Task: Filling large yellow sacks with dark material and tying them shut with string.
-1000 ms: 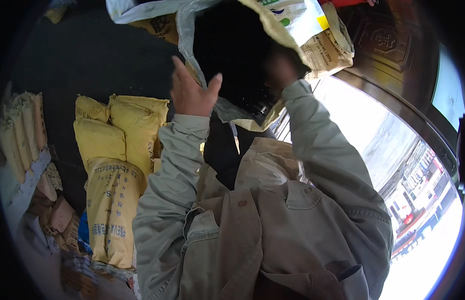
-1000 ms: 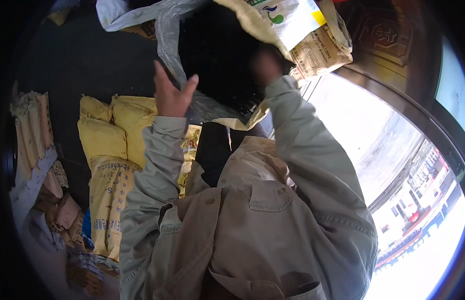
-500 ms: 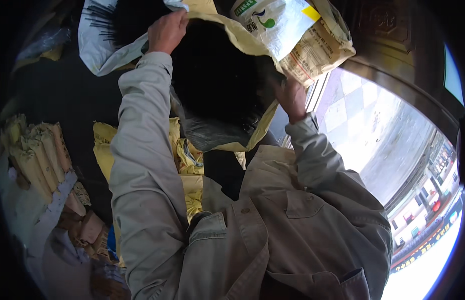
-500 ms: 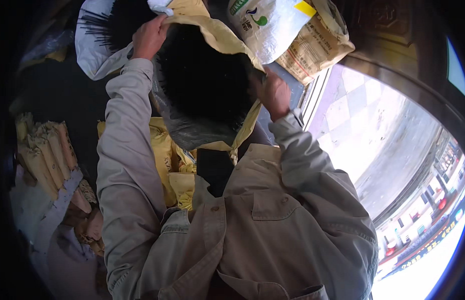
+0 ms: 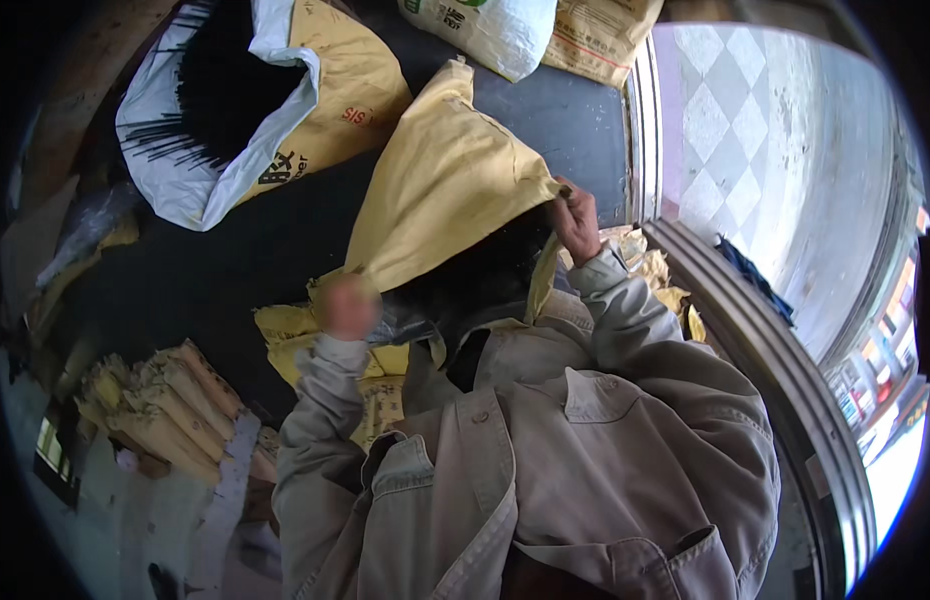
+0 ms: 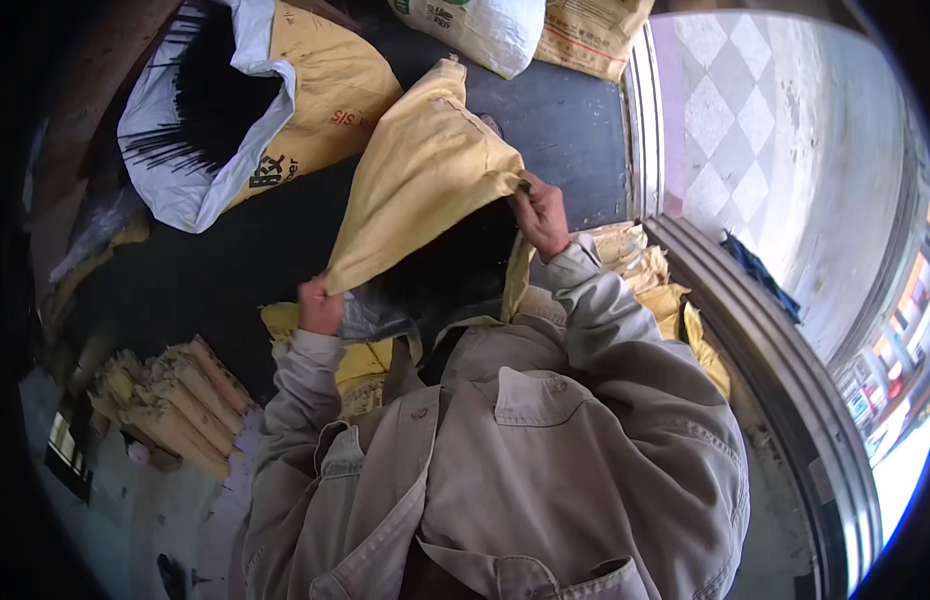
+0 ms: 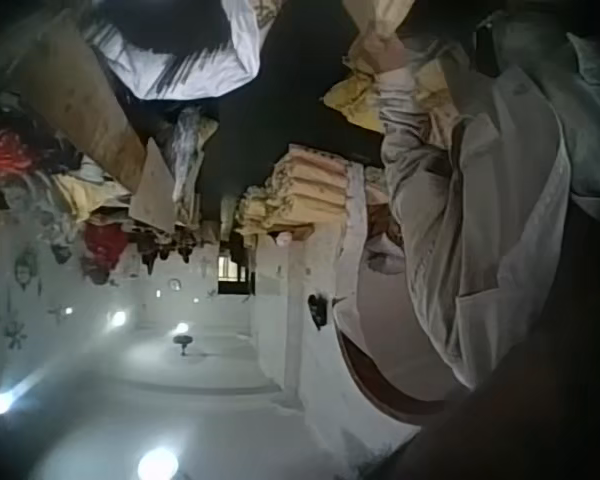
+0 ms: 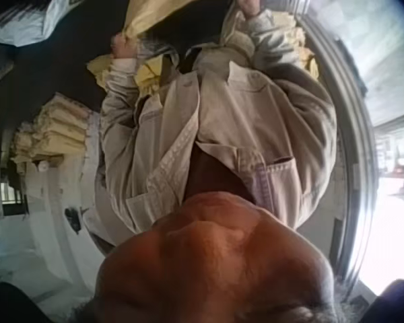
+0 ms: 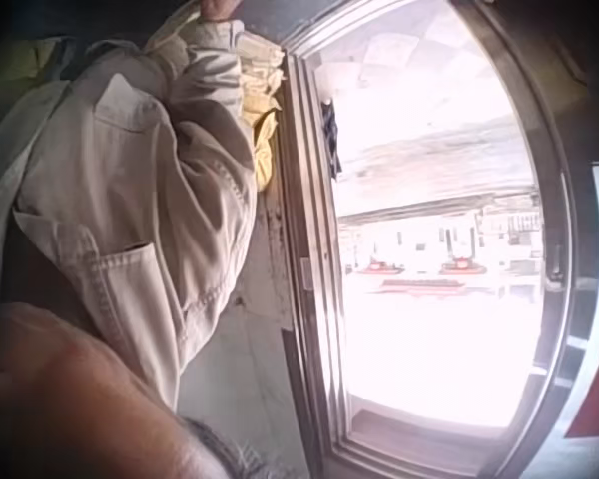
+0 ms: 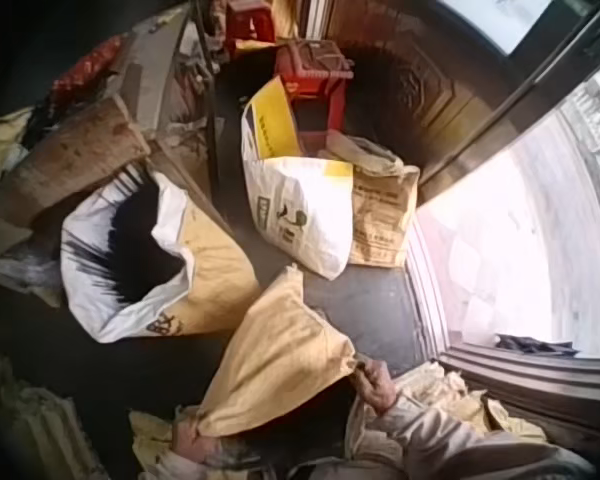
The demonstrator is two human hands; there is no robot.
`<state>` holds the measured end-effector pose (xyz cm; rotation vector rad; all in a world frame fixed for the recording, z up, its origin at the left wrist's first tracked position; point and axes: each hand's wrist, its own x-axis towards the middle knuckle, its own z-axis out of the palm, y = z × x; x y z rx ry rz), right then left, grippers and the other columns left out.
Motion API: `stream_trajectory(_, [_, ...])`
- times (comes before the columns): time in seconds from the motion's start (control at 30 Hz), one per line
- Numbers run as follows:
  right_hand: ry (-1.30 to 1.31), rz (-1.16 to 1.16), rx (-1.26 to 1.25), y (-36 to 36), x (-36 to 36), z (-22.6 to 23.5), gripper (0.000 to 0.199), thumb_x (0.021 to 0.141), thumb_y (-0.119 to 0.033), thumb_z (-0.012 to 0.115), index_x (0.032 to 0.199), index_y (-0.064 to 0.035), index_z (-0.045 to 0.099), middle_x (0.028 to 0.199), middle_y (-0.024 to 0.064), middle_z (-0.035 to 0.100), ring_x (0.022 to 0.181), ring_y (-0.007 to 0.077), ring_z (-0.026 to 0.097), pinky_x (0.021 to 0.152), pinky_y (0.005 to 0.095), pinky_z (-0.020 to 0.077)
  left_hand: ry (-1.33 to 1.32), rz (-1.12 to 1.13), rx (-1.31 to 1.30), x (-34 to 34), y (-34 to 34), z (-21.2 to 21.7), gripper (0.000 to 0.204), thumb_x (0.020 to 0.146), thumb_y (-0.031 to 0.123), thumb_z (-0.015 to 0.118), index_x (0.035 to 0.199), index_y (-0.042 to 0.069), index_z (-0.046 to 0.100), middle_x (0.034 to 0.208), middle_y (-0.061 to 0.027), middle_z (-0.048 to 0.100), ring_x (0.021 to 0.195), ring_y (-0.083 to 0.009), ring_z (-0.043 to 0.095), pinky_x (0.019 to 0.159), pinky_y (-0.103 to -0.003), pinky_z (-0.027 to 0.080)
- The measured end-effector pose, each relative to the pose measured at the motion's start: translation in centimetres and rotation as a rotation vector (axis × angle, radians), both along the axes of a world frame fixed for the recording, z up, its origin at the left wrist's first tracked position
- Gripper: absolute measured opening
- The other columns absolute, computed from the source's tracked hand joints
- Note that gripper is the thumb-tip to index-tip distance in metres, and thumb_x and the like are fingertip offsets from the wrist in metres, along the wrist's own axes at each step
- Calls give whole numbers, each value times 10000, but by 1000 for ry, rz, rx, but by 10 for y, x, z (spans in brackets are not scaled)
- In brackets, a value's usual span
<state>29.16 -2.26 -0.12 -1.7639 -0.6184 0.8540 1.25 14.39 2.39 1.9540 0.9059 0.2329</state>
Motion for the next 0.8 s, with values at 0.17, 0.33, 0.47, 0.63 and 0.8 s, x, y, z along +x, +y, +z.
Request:
stream_trajectory(0.17, [-220,-212,136,54,-3,-23,158,856,-113,454,863,20,540,674,-24,522,620,77,430,556,249,383,453,-44,-17,36,99,-5,236,807,169,515,734,-44,586,543,-141,539,599,-100,548,533,-301,418])
stream_trajectory(0.33, [-167,-66,44,40,14,-9,181,861,-137,456,899,13,549,759,-3,563,700,74,475,627,239,412,-9,42,101,8,76,-17,339,826,249,508,675,-51,559,495,-90,448,524,-100,430,485,-313,363])
stream_trajectory(0.47, [212,208,269,16,18,-14,278,876,-211,432,1001,17,531,952,60,570,878,113,504,780,273,404,155,267,91,47,154,-14,450,827,372,496,727,-59,577,522,-144,461,532,-133,431,540,-329,394])
stream_trajectory(0.63, [281,-585,37,-20,17,-73,443,888,-326,384,1161,17,447,1179,131,472,1099,205,431,944,295,303,324,216,207,81,152,-19,507,824,433,497,668,-47,529,579,-5,473,544,-103,374,499,-297,344])
stream_trajectory(0.8, [-11,-322,21,31,-61,-102,431,883,-346,401,1136,-8,483,1219,146,444,1151,256,390,964,292,288,228,-29,87,92,114,-22,481,829,398,489,649,-46,527,548,-65,467,538,-148,429,504,-311,355])
